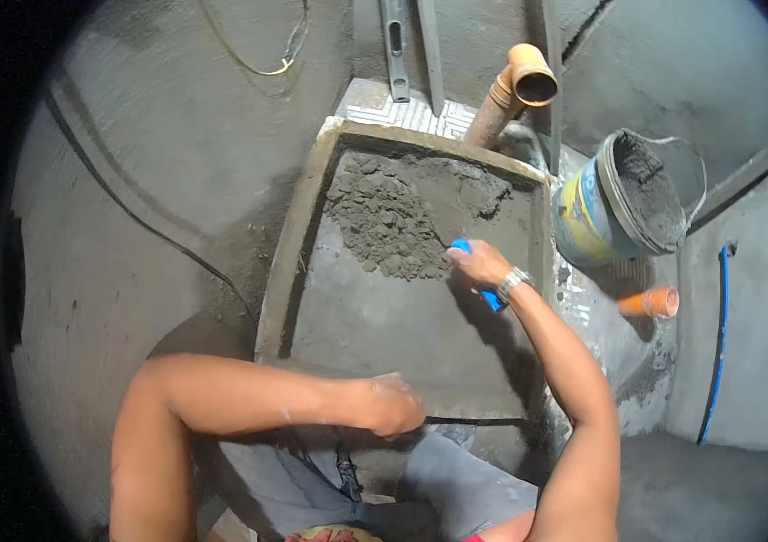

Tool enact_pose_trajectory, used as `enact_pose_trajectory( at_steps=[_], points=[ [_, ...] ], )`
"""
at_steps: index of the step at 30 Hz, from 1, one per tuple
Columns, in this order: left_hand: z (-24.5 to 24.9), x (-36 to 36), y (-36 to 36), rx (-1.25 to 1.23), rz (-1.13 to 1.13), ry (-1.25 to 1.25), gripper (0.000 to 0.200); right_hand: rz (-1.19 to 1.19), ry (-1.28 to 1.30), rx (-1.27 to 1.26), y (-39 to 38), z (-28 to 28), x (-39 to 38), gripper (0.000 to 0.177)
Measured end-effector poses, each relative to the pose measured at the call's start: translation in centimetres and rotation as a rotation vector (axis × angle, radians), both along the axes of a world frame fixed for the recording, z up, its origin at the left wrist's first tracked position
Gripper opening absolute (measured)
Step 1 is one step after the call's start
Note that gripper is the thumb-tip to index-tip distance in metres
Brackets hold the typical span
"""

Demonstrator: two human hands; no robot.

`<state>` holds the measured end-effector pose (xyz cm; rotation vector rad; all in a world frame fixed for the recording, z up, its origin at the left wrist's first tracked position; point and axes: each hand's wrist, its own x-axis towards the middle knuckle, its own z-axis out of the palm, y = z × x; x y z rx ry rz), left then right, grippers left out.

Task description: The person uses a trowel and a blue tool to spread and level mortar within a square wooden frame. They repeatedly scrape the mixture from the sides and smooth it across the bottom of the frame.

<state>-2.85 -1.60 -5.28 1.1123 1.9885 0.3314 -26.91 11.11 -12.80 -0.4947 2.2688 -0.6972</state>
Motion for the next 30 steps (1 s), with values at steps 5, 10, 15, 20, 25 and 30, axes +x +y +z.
enact_pose_trajectory(
  at_steps=[5, 10, 15, 20, 25, 30],
  points=[
    [-0.2, -0.5, 0.0, 0.02, 0.044, 0.029, 0.02, -0.4, -0.621, -0.055, -1.6, 0.2, -3.1, 0.035],
    [-1.5, 0.2, 0.9, -0.032, -0.01, -0.033, 0.018, -0.084, -0.083, 0.094, -2.5, -0.7, -2.3, 0.036],
    [-0.6, -0.4, 0.3, -0.059, -0.025, -0.015, 0.018, -0.198, -0.438, 0.004, 2.2, 0.9, 0.9, 0.035],
    [0.1, -1.3, 0.0, -0.005, 0.046, 0.004, 0.02, -0.295, -0.58, -0.024, 2.0, 0.5, -1.5, 0.041],
    [-0.2, -1.2, 0.6, -0.126, 0.011, -0.053, 0.02, -0.146, -0.212, -0.007, -4.9, -3.0, -6.1, 0.048],
    [-1.7, -0.5, 0.7, -0.117, -0.029, -0.069, 0.02, 0.322, 0.422, 0.012, -2.4, -4.2, -3.6, 0.047]
  ],
)
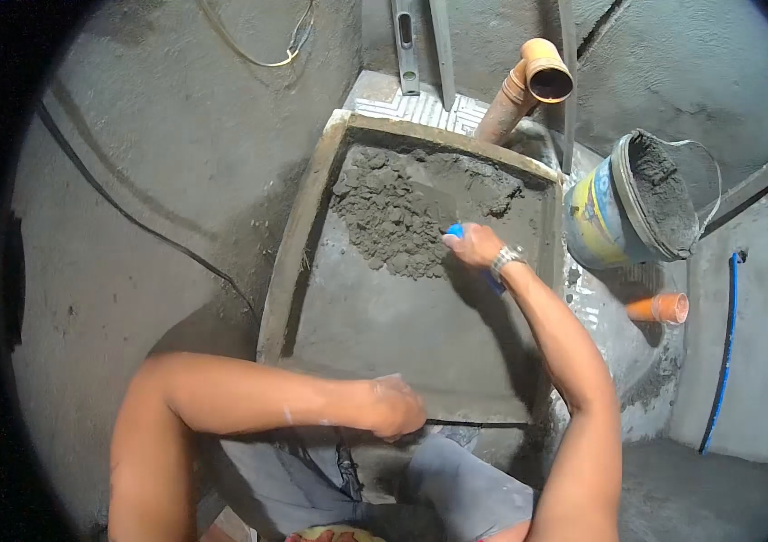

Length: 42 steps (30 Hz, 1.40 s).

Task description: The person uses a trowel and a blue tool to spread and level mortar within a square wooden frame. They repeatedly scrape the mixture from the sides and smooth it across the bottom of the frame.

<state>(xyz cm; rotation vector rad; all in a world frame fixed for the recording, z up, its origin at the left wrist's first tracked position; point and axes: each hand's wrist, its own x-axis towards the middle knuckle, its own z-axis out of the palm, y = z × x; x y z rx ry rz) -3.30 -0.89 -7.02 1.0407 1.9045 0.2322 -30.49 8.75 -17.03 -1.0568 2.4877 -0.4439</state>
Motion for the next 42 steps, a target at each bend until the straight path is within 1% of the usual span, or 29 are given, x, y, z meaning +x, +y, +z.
enact_pose_trajectory(
  at_steps=[3, 6, 7, 10, 11, 13, 14, 16, 18, 19, 20, 22, 23, 25, 26, 27, 30, 32, 34, 37, 40, 42],
  points=[
    [0.5, -0.1, 0.0, 0.033, 0.042, 0.032, 0.02, -0.395, -0.569, 0.031, 1.0, 3.8, 2.4, 0.042],
    [0.7, 0.0, -0.2, 0.067, 0.068, 0.069, 0.02, -0.626, -0.817, 0.002, 0.3, 2.6, 0.6, 0.041],
    [0.7, 0.1, 0.0, 0.059, 0.053, 0.072, 0.021, -0.556, -0.83, -0.039, -0.4, 0.4, -1.2, 0.043],
    [0.2, 0.0, 0.3, 0.052, 0.048, 0.008, 0.021, -0.549, -0.536, 0.051, -5.0, 3.0, -1.3, 0.044],
    [0.0, 0.3, 0.3, 0.055, 0.046, -0.03, 0.021, -0.415, -0.327, 0.1, -4.2, 2.3, -0.8, 0.043],
    [-0.2, 0.4, 0.4, 0.056, 0.002, 0.02, 0.021, -0.11, 0.119, 0.198, -3.5, 1.6, -0.8, 0.043],
    [-0.3, 0.6, 0.3, 0.053, -0.02, 0.034, 0.02, -0.123, 0.075, 0.263, -3.9, 4.2, 1.0, 0.044],
    [-0.8, 0.7, 0.3, 0.074, -0.02, 0.064, 0.016, -0.148, 0.008, 0.178, -3.2, 3.0, 1.6, 0.043],
    [-0.5, 0.2, 0.2, 0.087, 0.016, 0.107, 0.014, -0.271, -0.227, 0.092, -2.2, 1.7, 0.1, 0.044],
    [-0.1, 0.0, 0.2, 0.086, 0.044, 0.12, 0.013, -0.328, -0.351, 0.046, -2.7, 2.1, -0.2, 0.046],
    [0.3, 0.1, 0.1, 0.085, 0.065, 0.125, 0.012, -0.504, -0.51, 0.085, -3.3, 2.5, -0.9, 0.05],
    [0.4, 0.4, -0.1, 0.086, 0.065, 0.085, 0.014, -0.539, -0.654, 0.041, -4.7, 2.4, -2.3, 0.052],
    [0.6, 0.4, 0.0, 0.093, 0.056, 0.067, 0.015, -0.548, -0.637, 0.052, -5.1, 1.9, -2.4, 0.049],
    [0.9, 0.5, 0.2, 0.055, -0.003, 0.02, 0.02, -0.171, -0.149, 0.121, -4.0, 0.3, -1.4, 0.047],
    [1.1, 0.3, 0.1, 0.033, -0.023, 0.001, 0.022, 0.031, 0.098, 0.156, -3.9, 0.6, -0.6, 0.046],
    [1.3, 0.3, 0.0, 0.035, -0.022, 0.011, 0.022, -0.08, -0.023, 0.215, -3.5, 0.9, 0.4, 0.045],
    [1.6, 0.2, -0.3, 0.061, -0.017, 0.038, 0.022, -0.17, 0.001, 0.092, 0.7, 0.4, 2.8, 0.042],
    [1.9, -0.1, -0.6, 0.094, -0.003, 0.062, 0.022, -0.181, -0.234, 0.082, 5.1, 0.5, 3.1, 0.037],
    [1.8, -0.1, -0.8, 0.133, 0.033, 0.084, 0.022, -0.52, -0.737, 0.052, 8.1, 3.4, 4.8, 0.032],
    [1.6, -0.2, -0.6, 0.141, 0.057, 0.071, 0.022, -0.724, -0.903, 0.062, 10.5, 5.3, 5.6, 0.03],
    [1.4, -0.2, -0.6, 0.143, 0.083, 0.035, 0.022, -0.748, -0.963, -0.008, 9.0, 4.4, 4.2, 0.032],
    [0.8, 0.0, -0.3, 0.142, 0.099, 0.02, 0.021, -0.704, -0.98, -0.061, 7.4, 2.6, 1.9, 0.036]
  ],
)
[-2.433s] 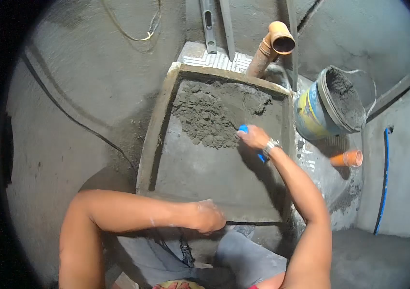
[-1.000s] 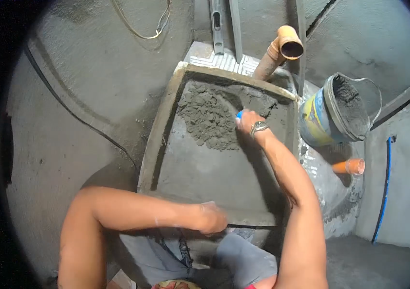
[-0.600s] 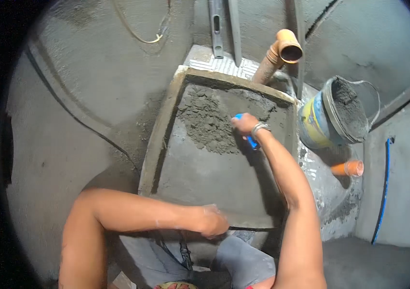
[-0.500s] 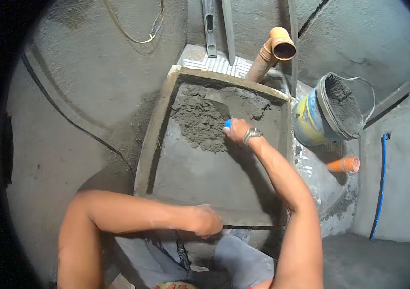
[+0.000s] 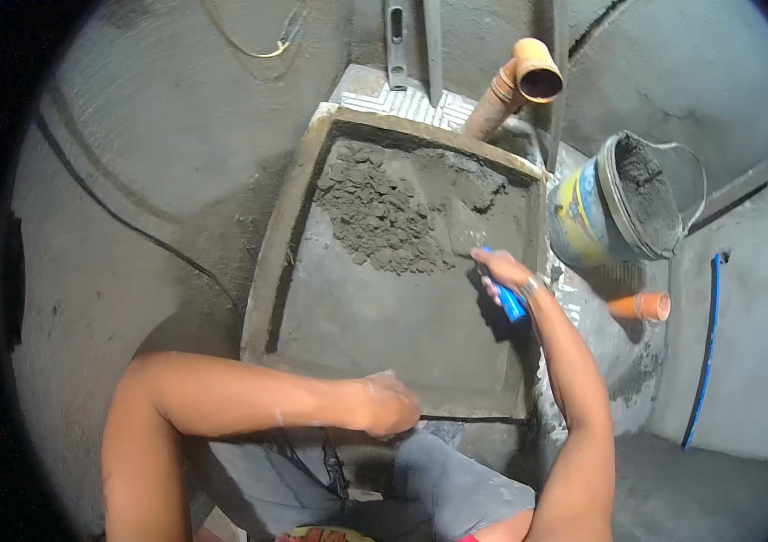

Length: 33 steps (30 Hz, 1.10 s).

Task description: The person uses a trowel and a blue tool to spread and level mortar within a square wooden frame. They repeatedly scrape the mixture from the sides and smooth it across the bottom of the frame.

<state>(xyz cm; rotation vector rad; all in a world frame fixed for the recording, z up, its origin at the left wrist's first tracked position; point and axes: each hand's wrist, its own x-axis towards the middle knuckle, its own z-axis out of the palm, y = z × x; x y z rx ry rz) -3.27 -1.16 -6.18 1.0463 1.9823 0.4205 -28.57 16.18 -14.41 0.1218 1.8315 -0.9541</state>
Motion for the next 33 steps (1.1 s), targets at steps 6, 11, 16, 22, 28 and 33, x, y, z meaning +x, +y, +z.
enact_pose_trajectory(
  at_steps=[6, 11, 16, 22, 28, 33],
  points=[
    [-0.3, 0.4, -0.1, -0.078, -0.057, 0.015, 0.017, 0.488, 0.46, 0.161, 1.1, 2.1, 1.9, 0.036],
    [1.4, -0.7, -0.9, -0.038, -0.034, 0.097, 0.015, -0.059, -0.039, 0.137, 3.2, 2.7, 4.2, 0.038],
    [1.7, -1.2, -0.2, -0.086, -0.024, -0.023, 0.018, -0.022, -0.047, -0.076, -2.1, -1.7, -0.7, 0.042],
    [0.0, -0.4, -0.2, -0.119, -0.089, -0.002, 0.02, 0.383, 0.311, 0.077, -4.4, 1.9, 2.0, 0.044],
    [1.1, -1.2, -0.9, -0.005, -0.003, 0.046, 0.019, -0.071, -0.097, 0.101, 3.9, 1.8, 2.7, 0.044],
    [1.2, -1.4, -0.3, -0.035, 0.004, -0.033, 0.02, 0.061, 0.038, -0.153, -5.2, -0.5, -1.2, 0.052]
  ],
)
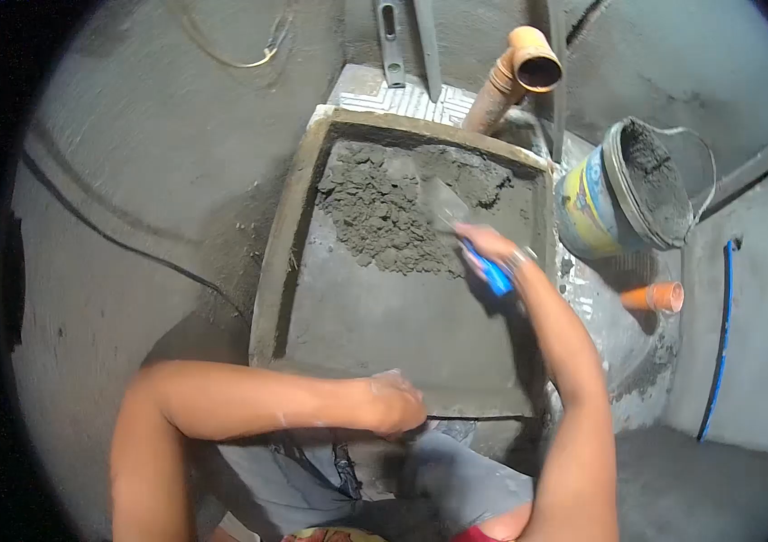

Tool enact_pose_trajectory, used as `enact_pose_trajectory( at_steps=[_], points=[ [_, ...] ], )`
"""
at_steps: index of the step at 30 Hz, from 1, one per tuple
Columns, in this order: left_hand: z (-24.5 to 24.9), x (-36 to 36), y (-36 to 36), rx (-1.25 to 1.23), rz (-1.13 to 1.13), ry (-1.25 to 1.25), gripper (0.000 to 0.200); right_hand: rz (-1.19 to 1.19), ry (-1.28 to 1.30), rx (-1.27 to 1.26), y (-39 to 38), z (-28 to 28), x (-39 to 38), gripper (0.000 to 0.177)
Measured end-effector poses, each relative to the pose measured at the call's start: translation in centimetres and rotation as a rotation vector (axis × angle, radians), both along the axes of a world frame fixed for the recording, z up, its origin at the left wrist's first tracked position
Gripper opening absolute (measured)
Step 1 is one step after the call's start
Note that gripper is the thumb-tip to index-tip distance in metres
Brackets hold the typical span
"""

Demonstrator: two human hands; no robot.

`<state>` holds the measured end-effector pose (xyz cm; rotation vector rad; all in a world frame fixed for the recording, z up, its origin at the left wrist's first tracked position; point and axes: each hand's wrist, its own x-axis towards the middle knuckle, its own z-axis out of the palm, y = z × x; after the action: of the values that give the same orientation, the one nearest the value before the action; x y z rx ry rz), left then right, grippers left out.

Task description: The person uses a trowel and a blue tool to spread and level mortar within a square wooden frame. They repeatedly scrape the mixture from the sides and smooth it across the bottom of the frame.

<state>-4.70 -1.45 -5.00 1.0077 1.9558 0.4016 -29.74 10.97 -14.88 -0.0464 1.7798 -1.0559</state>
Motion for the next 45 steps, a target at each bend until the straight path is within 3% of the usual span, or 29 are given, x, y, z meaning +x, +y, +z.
enact_pose_trajectory(
  at_steps=[1, 2, 4, 5, 7, 8, 10, 14, 19, 22, 24, 26, 27, 29, 30, 33, 35, 39, 41, 44, 45],
  points=[
    [-0.4, 0.1, 0.2, -0.039, -0.003, -0.003, 0.02, 0.036, 0.021, -0.025, -2.4, -2.2, -1.8, 0.051],
    [-0.8, 0.2, 0.3, -0.078, -0.005, -0.004, 0.02, 0.042, 0.105, 0.11, -5.8, -1.2, -2.3, 0.049],
    [-1.7, 0.4, 0.0, -0.088, -0.028, 0.047, 0.02, 0.412, 0.88, 0.317, -9.6, -3.2, -2.8, 0.048],
    [-1.8, 0.3, -0.2, -0.09, -0.039, 0.076, 0.021, 0.664, 0.953, 0.302, -11.1, -4.3, -2.9, 0.05],
    [-1.6, 0.0, -0.5, -0.084, -0.035, 0.103, 0.02, 0.532, 0.843, 0.315, -9.5, -3.8, -1.4, 0.051],
    [-1.5, -0.1, -0.6, -0.073, -0.016, 0.115, 0.02, 0.453, 0.934, 0.253, -7.6, -4.9, -0.7, 0.048],
    [-0.4, -0.9, -0.6, -0.095, -0.048, 0.053, 0.02, 0.432, 0.613, 0.241, -3.9, -0.5, 1.6, 0.044],
    [-1.0, -0.2, -0.5, -0.024, 0.007, 0.025, 0.022, -0.035, 0.011, 0.189, 4.6, 2.8, 5.2, 0.035],
    [0.7, -0.6, -0.7, -0.025, -0.021, -0.03, 0.023, -0.166, -0.137, 0.236, 11.0, 2.6, 5.3, 0.038],
    [0.4, -0.9, -0.3, -0.054, -0.009, -0.038, 0.024, -0.149, -0.14, 0.044, 7.7, 0.1, 2.7, 0.039],
    [-0.1, -0.7, 0.2, -0.068, 0.0, -0.039, 0.024, -0.187, -0.164, 0.068, 4.2, -0.9, 0.8, 0.04],
    [-1.0, -0.2, 0.0, -0.088, -0.014, -0.046, 0.024, -0.037, 0.19, 0.282, 2.0, 1.3, 2.0, 0.044],
    [-1.1, 0.0, 0.2, -0.115, -0.031, -0.053, 0.024, 0.36, 0.58, 0.281, 2.9, -0.8, 0.9, 0.05],
    [-1.3, 0.2, 0.3, -0.177, -0.06, -0.064, 0.025, 0.377, 0.435, 0.329, 1.8, 2.2, 3.2, 0.052],
    [-1.4, 0.4, 0.2, -0.159, -0.065, -0.056, 0.025, 0.376, 0.492, 0.254, 2.8, 1.0, 3.6, 0.049],
    [-1.0, 0.3, -0.1, -0.106, -0.035, -0.038, 0.024, 0.03, 0.157, 0.229, 6.1, 1.4, 4.7, 0.045],
    [0.4, -0.5, -0.2, -0.095, -0.015, -0.059, 0.024, -0.065, 0.077, 0.276, 7.0, 2.3, 4.5, 0.042],
    [-0.9, 0.3, 0.3, -0.079, 0.004, 0.002, 0.023, 0.11, 0.112, 0.139, 4.0, -2.5, -1.0, 0.044],
    [-1.2, 0.4, 1.0, -0.156, -0.064, -0.071, 0.025, 0.022, 0.18, 0.337, 1.0, -0.1, -1.2, 0.049],
    [-1.7, 1.2, 1.1, -0.175, -0.143, -0.044, 0.027, 0.468, 1.06, 0.518, 1.9, -0.8, -0.2, 0.048],
    [-2.0, 1.0, 1.1, -0.175, -0.143, -0.049, 0.028, 0.466, 0.978, 0.486, 2.4, -0.9, 0.0, 0.046]
  ],
)
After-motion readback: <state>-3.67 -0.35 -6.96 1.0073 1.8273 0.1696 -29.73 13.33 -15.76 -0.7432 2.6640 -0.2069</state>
